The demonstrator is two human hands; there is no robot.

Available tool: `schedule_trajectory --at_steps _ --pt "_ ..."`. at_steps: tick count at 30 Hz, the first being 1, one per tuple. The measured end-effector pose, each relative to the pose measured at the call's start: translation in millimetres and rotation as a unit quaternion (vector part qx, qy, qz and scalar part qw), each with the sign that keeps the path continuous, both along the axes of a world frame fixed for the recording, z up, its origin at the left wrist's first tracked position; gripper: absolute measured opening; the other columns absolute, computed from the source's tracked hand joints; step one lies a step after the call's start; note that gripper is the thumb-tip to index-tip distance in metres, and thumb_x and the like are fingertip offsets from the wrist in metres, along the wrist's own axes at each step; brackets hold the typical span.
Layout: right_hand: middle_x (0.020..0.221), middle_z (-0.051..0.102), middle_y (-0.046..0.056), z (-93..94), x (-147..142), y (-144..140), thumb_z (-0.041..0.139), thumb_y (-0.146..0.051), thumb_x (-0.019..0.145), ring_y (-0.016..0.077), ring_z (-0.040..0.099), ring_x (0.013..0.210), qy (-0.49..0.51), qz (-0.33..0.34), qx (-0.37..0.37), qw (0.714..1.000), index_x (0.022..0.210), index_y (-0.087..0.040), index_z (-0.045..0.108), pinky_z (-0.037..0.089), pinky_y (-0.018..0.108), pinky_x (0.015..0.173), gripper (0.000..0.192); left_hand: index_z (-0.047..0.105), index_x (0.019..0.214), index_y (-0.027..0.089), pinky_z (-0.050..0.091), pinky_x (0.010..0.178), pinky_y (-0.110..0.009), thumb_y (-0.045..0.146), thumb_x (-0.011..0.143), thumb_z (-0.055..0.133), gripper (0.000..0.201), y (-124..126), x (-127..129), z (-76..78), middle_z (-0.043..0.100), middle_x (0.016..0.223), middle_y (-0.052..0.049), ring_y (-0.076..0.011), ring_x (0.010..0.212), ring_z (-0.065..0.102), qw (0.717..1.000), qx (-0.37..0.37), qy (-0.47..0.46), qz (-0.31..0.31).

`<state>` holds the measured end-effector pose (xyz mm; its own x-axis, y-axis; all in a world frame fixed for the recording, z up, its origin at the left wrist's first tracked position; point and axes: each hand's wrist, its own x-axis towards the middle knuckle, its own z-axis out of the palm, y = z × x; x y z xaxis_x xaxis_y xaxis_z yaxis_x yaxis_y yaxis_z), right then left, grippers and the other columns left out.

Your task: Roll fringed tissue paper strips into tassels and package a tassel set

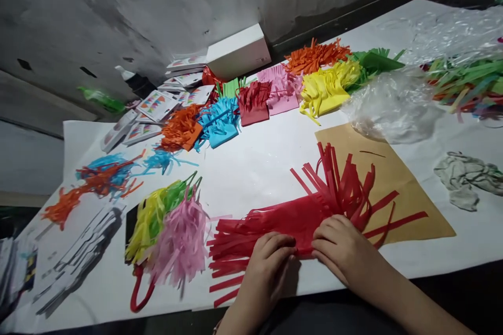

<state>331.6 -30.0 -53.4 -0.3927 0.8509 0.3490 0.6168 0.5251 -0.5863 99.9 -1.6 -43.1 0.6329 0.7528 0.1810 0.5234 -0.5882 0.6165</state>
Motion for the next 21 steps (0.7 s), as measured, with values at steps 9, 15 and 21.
schedule_trajectory --at_steps 9,15,21 --pt "0.089 0.071 0.007 3.9 -1.8 -0.1 0.043 -0.005 0.099 0.0217 0.063 0.088 -0.05 -0.03 0.073 0.996 0.093 -0.016 0.068 0.043 0.043 0.097 0.028 0.066 0.108 0.019 0.052 0.093 -0.047 0.014 0.096 0.058 0.016 -1.5 3.6 7.3 0.07 0.113 -0.011 -0.0273 0.105 0.06 0.998 -0.064 0.013 0.026" --pt "0.126 0.072 0.009 -17.5 -16.0 -3.3 0.048 -0.04 0.105 0.0276 0.058 0.126 -0.102 -0.071 0.095 0.988 0.124 -0.018 0.068 0.027 0.051 0.118 0.035 0.069 0.1 0.021 0.054 0.08 -0.046 0.014 0.091 0.065 0.012 -1.1 15.0 2.4 0.07 0.104 -0.009 -0.0276 0.094 0.06 0.997 0.02 0.064 0.033" --pt "0.12 0.07 0.022 -28.4 32.3 -7.6 0.044 -0.045 0.104 0.0372 0.065 0.093 -0.195 -0.278 0.082 0.937 0.135 -0.014 0.062 0.022 0.08 0.104 0.047 0.068 0.106 0.021 0.053 0.085 -0.048 0.012 0.087 0.067 0.021 -1.6 15.1 3.1 0.069 0.11 -0.01 -0.0301 0.099 0.06 0.997 0.026 0.067 0.026"
